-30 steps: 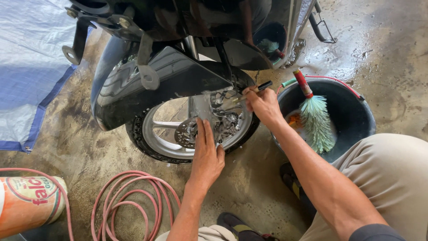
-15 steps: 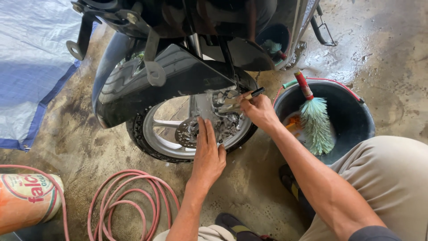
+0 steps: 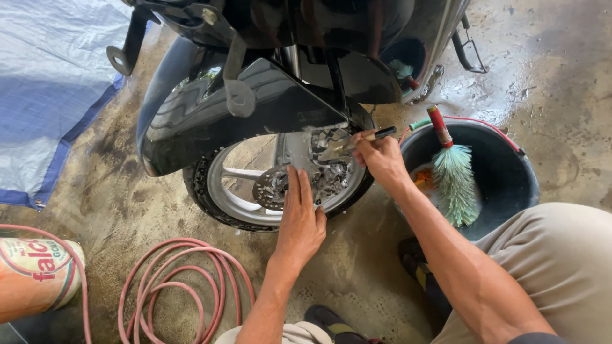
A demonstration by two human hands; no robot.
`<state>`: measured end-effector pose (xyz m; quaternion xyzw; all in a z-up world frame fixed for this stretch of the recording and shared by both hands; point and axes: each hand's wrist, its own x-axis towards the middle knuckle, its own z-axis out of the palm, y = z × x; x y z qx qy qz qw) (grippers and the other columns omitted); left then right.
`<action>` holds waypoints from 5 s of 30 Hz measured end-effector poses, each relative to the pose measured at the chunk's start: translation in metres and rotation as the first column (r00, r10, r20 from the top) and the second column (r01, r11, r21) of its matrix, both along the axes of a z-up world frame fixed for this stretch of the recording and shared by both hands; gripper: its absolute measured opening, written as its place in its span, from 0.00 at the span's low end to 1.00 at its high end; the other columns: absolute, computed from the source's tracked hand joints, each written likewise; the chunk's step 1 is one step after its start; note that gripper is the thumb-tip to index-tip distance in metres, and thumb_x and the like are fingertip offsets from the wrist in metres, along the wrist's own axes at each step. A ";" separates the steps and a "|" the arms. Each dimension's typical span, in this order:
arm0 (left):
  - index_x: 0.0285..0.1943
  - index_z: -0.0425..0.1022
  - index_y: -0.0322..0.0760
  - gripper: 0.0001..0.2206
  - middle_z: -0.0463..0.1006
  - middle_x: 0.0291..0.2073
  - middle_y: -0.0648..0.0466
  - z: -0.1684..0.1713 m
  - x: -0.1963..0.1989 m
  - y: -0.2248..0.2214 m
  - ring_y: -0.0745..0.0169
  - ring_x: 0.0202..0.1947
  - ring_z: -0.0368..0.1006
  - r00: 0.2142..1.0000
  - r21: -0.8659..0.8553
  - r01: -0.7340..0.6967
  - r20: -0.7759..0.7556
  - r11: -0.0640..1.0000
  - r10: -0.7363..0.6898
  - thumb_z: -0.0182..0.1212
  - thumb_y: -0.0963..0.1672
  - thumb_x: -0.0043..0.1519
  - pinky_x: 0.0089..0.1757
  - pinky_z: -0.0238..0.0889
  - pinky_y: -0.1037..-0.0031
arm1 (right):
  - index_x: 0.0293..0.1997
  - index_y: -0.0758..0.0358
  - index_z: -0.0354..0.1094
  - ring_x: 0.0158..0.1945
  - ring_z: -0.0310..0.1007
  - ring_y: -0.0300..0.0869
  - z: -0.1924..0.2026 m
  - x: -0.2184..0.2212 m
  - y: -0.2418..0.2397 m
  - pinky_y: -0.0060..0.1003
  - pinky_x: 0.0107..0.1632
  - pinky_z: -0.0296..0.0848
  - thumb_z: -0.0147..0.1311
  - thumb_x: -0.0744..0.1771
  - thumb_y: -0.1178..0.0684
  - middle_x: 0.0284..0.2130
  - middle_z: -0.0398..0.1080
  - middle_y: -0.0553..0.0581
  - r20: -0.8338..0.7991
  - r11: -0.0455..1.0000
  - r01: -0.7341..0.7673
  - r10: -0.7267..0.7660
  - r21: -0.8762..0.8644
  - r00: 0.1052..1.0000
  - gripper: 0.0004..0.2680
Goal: The person cleans the front wheel, disk brake, and fork of a motorcycle using a brush and soapy water.
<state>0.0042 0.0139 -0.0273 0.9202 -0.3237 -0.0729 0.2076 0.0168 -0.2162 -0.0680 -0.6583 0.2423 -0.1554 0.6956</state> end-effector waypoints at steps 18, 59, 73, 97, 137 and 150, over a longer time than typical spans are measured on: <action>0.84 0.30 0.26 0.36 0.27 0.80 0.25 0.009 -0.001 -0.004 0.20 0.79 0.41 1.000 0.002 0.000 0.011 1.000 0.000 0.48 0.39 0.70 0.70 0.47 0.30 | 0.33 0.65 0.75 0.25 0.73 0.41 0.013 -0.002 0.002 0.35 0.35 0.74 0.54 0.66 0.51 0.19 0.72 0.59 -0.051 0.998 0.060 -0.061 -0.034 0.997 0.08; 0.84 0.30 0.25 0.36 0.27 0.80 0.24 0.003 -0.001 -0.006 0.21 0.79 0.41 0.999 0.060 -0.012 0.033 0.998 0.010 0.47 0.40 0.69 0.70 0.49 0.34 | 0.33 0.70 0.75 0.19 0.71 0.41 -0.034 -0.015 -0.009 0.35 0.26 0.78 0.57 0.63 0.52 0.18 0.70 0.62 -0.133 0.947 0.189 -0.158 0.260 0.978 0.09; 0.84 0.31 0.22 0.39 0.29 0.80 0.22 -0.011 0.005 -0.005 0.20 0.79 0.41 0.997 0.094 -0.011 0.080 0.996 0.003 0.51 0.42 0.67 0.69 0.52 0.36 | 0.22 0.69 0.73 0.14 0.66 0.40 -0.025 -0.040 0.001 0.33 0.21 0.69 0.60 0.60 0.49 0.11 0.65 0.61 -0.186 0.948 0.257 -0.223 0.187 0.957 0.11; 0.83 0.31 0.21 0.37 0.29 0.80 0.22 -0.013 0.007 -0.009 0.23 0.80 0.38 0.996 0.109 0.000 0.088 0.994 -0.010 0.49 0.42 0.69 0.70 0.53 0.37 | 0.36 0.73 0.74 0.19 0.70 0.43 -0.041 -0.044 0.000 0.34 0.25 0.75 0.62 0.62 0.51 0.20 0.70 0.64 -0.111 0.916 0.262 -0.239 0.305 0.965 0.11; 0.84 0.29 0.21 0.38 0.27 0.80 0.22 -0.015 0.006 -0.009 0.23 0.81 0.36 0.998 0.131 -0.003 0.063 0.991 -0.005 0.49 0.42 0.68 0.70 0.50 0.37 | 0.35 0.49 0.78 0.27 0.76 0.52 0.032 -0.104 0.039 0.43 0.31 0.75 0.58 0.60 0.56 0.30 0.74 0.55 0.062 0.771 -0.248 0.347 -0.587 0.936 0.06; 0.83 0.29 0.21 0.39 0.27 0.80 0.22 -0.013 0.007 -0.013 0.23 0.81 0.36 0.997 0.142 -0.008 0.072 0.990 -0.003 0.51 0.42 0.70 0.70 0.53 0.37 | 0.37 0.50 0.80 0.28 0.77 0.52 0.036 -0.103 0.036 0.43 0.32 0.76 0.59 0.60 0.59 0.29 0.73 0.55 0.155 0.770 -0.085 0.234 -0.633 0.960 0.08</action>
